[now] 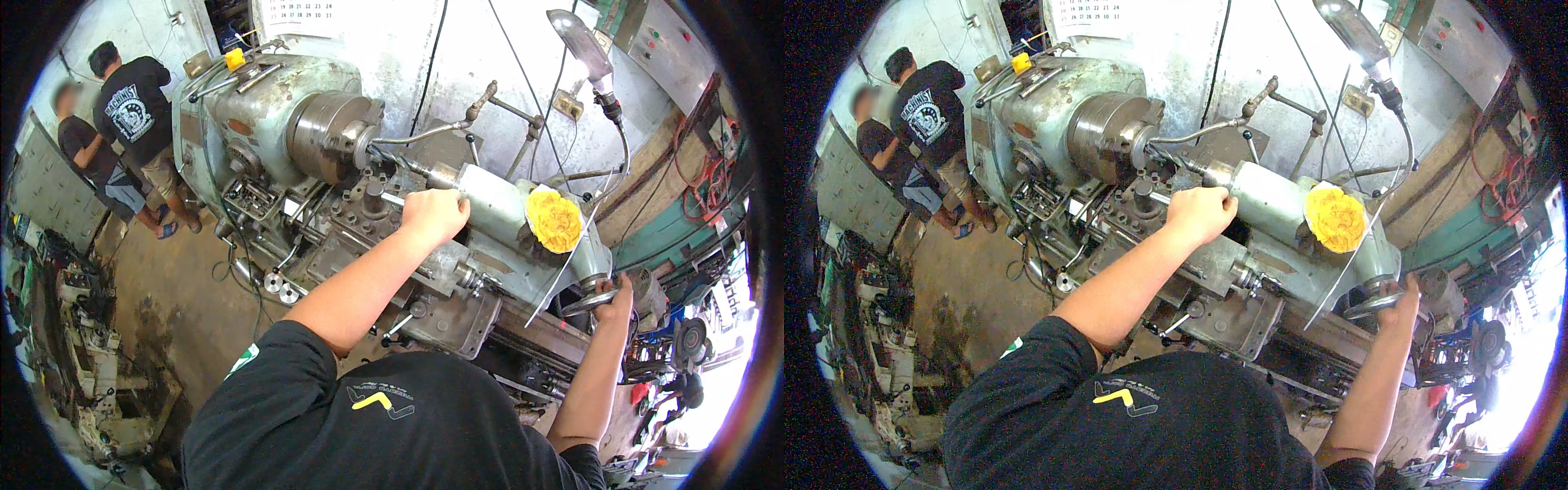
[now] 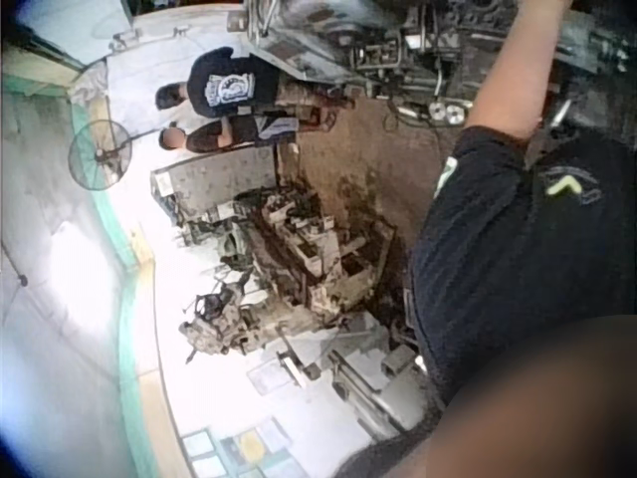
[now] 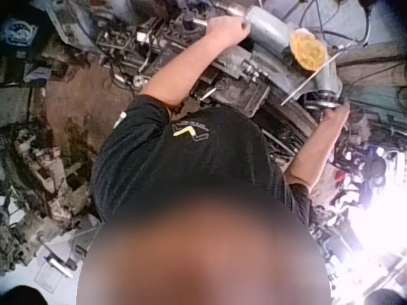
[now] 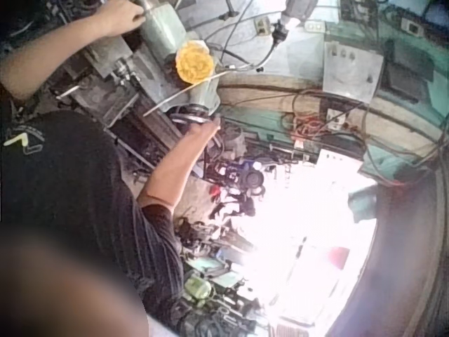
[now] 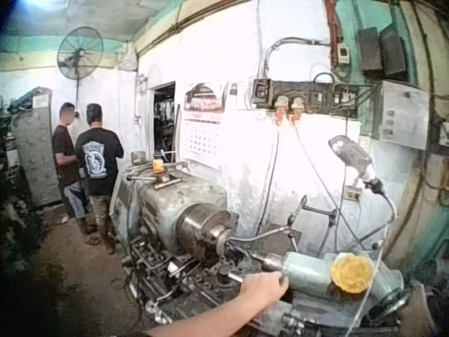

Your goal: The person operates a metal lathe, using both hands to adjust the tool post and control the cross-slide while a cylindrical metal workpiece rotates. The person maintains continuous contact with the machine controls throughout the clip.

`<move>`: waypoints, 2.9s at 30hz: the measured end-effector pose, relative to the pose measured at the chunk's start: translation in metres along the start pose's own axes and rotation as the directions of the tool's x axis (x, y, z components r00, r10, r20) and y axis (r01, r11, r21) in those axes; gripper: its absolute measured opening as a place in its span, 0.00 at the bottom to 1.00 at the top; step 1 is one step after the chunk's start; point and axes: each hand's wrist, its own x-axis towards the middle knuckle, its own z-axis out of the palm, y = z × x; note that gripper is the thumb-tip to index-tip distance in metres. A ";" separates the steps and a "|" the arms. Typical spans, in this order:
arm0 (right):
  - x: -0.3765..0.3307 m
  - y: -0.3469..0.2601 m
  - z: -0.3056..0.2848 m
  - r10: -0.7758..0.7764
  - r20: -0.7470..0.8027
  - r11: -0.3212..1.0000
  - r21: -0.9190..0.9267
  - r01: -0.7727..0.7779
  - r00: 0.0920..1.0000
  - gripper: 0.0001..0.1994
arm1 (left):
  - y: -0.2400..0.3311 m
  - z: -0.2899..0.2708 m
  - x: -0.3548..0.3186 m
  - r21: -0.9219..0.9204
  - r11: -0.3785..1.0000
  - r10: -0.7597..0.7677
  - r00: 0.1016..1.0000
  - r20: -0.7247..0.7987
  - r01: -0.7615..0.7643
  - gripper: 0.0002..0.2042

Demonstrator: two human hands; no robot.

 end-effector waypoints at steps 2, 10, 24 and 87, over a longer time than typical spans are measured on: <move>0.003 0.007 0.004 -0.009 -0.047 1.000 -0.023 0.008 0.999 0.17 | -0.001 0.000 -0.001 -0.002 1.000 0.013 1.000 -0.019 -0.013 0.21; -0.003 0.040 -0.007 -0.374 0.108 0.918 -0.102 0.384 0.921 0.08 | -0.001 0.001 -0.001 -0.005 1.000 0.021 0.999 -0.035 -0.021 0.21; -0.021 0.078 -0.004 -0.666 0.054 0.689 -0.339 0.641 0.744 0.30 | -0.001 0.000 -0.001 0.023 1.000 0.018 1.000 -0.026 -0.017 0.21; 0.035 -0.005 0.000 -0.248 -0.046 0.968 0.032 0.250 0.968 0.10 | -0.001 0.000 -0.002 -0.015 1.000 0.008 0.999 -0.048 -0.009 0.20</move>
